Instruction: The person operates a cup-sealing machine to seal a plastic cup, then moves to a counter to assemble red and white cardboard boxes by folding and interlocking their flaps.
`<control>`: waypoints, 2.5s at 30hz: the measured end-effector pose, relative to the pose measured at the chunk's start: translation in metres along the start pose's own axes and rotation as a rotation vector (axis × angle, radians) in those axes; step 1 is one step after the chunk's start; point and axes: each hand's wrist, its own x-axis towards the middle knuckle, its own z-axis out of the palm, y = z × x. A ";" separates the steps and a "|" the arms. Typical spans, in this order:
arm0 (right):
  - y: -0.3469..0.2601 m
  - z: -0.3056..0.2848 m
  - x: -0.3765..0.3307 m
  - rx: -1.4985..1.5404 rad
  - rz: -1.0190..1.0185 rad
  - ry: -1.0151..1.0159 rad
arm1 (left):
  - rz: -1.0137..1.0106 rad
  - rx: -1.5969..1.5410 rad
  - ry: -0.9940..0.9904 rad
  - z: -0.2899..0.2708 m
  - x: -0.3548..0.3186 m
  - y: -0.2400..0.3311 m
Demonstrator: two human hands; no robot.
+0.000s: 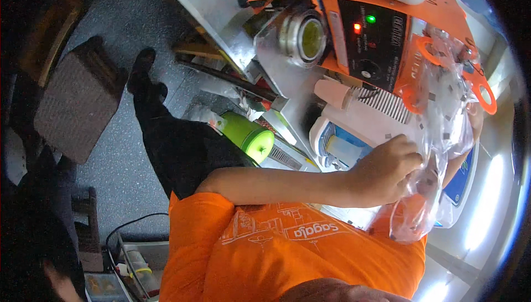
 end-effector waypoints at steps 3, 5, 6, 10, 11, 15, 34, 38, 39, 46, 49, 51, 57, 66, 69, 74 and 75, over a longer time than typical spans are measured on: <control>0.001 -0.001 -0.006 0.005 -0.018 0.008 | 0.104 0.104 0.096 -0.007 0.007 0.007; 0.005 -0.001 -0.007 0.012 -0.027 0.008 | 0.058 0.036 0.084 -0.006 0.008 0.014; 0.006 0.000 -0.007 0.016 -0.032 0.011 | 0.033 0.002 0.077 -0.004 0.008 0.018; 0.015 -0.001 -0.015 0.039 -0.054 0.025 | -0.177 -0.376 -0.095 0.008 0.010 0.040; 0.014 -0.001 -0.015 0.041 -0.057 0.031 | -0.161 -0.443 -0.078 0.016 0.012 0.040; 0.025 -0.001 -0.033 0.068 -0.076 0.066 | -0.099 -0.413 -0.077 0.032 0.039 0.061; 0.044 0.009 0.081 0.123 -0.701 0.021 | 0.092 1.128 -0.932 0.111 0.312 0.048; 0.040 0.005 0.126 0.149 -0.850 0.018 | -0.208 1.238 -1.019 0.086 0.358 0.006; 0.037 0.003 0.136 0.149 -0.885 0.019 | -0.193 1.336 -1.078 0.082 0.355 0.005; 0.045 -0.017 0.088 0.171 -0.771 0.296 | -0.736 1.530 -1.273 0.081 0.348 -0.001; 0.075 -0.042 0.032 0.144 -0.625 0.662 | -0.732 1.597 -1.409 0.098 0.342 -0.021; 0.033 -0.015 0.008 0.193 -0.743 0.735 | -0.776 1.701 -1.310 0.079 0.354 -0.014; -0.006 0.033 0.009 -0.491 -0.862 0.303 | -1.012 1.495 -1.254 0.074 0.359 -0.027; -0.029 0.004 0.077 -0.623 -0.645 -0.237 | -0.112 1.819 -1.314 0.088 0.347 0.064; -0.028 -0.001 0.095 -0.491 -0.633 -0.414 | -0.058 1.701 -1.378 0.090 0.281 0.104; -0.049 -0.012 0.082 -0.479 -0.409 -0.365 | 0.114 1.894 -1.361 0.072 0.255 0.072; -0.027 -0.013 0.085 -0.459 -0.643 -0.150 | -0.022 1.897 -1.391 0.079 0.265 0.068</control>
